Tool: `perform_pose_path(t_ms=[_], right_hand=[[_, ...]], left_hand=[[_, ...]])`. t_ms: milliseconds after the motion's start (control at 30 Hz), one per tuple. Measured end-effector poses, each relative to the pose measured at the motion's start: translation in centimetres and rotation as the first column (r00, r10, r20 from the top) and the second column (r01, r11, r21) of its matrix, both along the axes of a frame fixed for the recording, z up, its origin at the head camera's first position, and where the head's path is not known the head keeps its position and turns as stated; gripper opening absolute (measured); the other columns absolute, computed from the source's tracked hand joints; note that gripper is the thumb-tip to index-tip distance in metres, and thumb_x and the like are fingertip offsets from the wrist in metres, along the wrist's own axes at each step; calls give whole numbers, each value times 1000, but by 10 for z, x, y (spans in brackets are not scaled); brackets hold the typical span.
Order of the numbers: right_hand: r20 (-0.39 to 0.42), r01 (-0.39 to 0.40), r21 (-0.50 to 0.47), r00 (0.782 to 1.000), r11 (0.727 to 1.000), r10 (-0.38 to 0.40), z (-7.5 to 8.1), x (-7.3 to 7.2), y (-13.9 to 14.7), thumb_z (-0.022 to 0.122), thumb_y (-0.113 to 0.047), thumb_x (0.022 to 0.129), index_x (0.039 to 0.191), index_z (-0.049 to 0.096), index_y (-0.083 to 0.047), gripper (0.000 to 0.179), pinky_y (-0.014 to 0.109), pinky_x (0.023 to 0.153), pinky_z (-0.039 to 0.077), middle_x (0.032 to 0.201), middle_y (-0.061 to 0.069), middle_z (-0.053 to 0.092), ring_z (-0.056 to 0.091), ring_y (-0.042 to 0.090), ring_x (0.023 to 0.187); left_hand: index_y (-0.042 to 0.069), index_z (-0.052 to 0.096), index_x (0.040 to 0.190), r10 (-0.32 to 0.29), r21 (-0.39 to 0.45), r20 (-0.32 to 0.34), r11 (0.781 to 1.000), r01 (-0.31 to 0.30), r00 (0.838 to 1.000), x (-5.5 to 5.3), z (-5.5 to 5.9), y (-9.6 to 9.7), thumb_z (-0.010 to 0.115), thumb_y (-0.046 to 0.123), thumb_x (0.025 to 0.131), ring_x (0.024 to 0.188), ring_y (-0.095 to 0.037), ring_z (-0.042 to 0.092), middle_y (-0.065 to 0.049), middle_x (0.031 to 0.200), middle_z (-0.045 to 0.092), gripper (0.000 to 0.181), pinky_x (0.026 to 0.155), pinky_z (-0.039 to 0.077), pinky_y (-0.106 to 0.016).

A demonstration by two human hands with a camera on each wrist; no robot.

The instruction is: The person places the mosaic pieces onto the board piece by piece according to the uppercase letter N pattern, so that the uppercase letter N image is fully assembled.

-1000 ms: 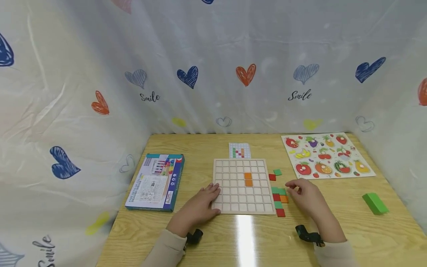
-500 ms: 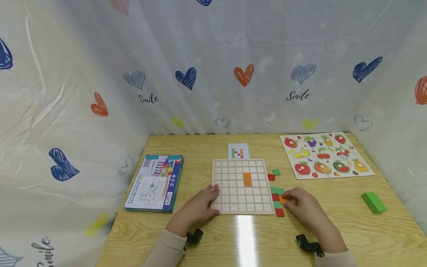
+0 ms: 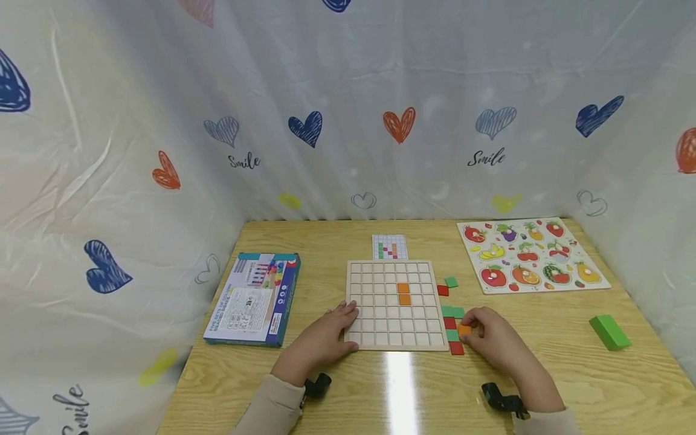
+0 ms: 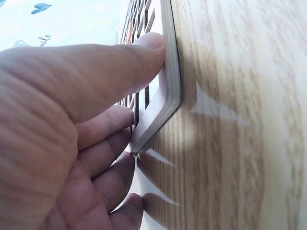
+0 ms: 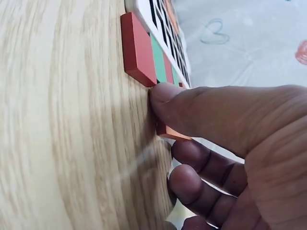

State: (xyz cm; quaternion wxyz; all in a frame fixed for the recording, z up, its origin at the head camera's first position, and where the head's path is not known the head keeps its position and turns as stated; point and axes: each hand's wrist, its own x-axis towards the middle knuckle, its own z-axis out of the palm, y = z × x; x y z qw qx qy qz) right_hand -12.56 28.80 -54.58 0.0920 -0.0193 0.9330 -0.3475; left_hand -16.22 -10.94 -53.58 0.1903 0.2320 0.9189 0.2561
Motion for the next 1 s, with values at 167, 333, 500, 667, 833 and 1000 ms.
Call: perform_pose_path(t_ms=[167,333,500,667,833,1000], right_hand=[[-8,49,-2,999,999,-49,3,0,-2,80,-10,99,112,69,-9,18,26,62,41,90,2,59,50,19,80],[-116,84,-37,989,996,-88,11,-5,-15,75,-11,103,111,71,-12,9,24,60,42,87,1,61,51,17,76],[-161,55,-107,984,993,-72,19,-19,-48,75,-11,104,112,73,-12,9,24,59,44,87,2,64,53,18,77],[-141,19,-118,989,993,-36,15,-37,-80,75,-9,103,112,76,-13,9,24,63,44,96,1,71,53,17,78],[-113,2,-118,994,993,-15,1,-47,-94,75,-10,103,109,76,-16,8,24,69,49,95,-2,71,56,16,79],[-81,-11,-127,997,992,0,-5,-46,-96,75,-10,104,109,76,-17,9,26,76,54,100,-3,73,60,15,84]], left_hand=[[6,46,166,2,17,7,1000,-2,1000,0,1,0,79,28,102,168,-28,26,-4,178,35,76,138,25,-55],[5,46,165,-1,21,0,1000,1,1000,0,0,0,80,28,101,168,-29,27,-4,178,35,76,137,25,-55],[6,47,165,0,22,-6,1000,0,1000,0,-1,-1,80,28,101,168,-29,27,-4,178,36,76,137,26,-55],[6,47,165,1,23,-4,1000,-1,1000,0,-2,-1,80,28,101,168,-28,28,-4,178,36,76,137,25,-55],[7,47,165,9,31,1,999,-9,1000,0,-2,1,80,28,101,168,-27,28,-3,178,36,75,138,25,-54],[6,48,165,15,39,1,999,-15,1000,1,0,1,81,28,101,168,-27,29,-3,177,37,75,137,25,-55]])
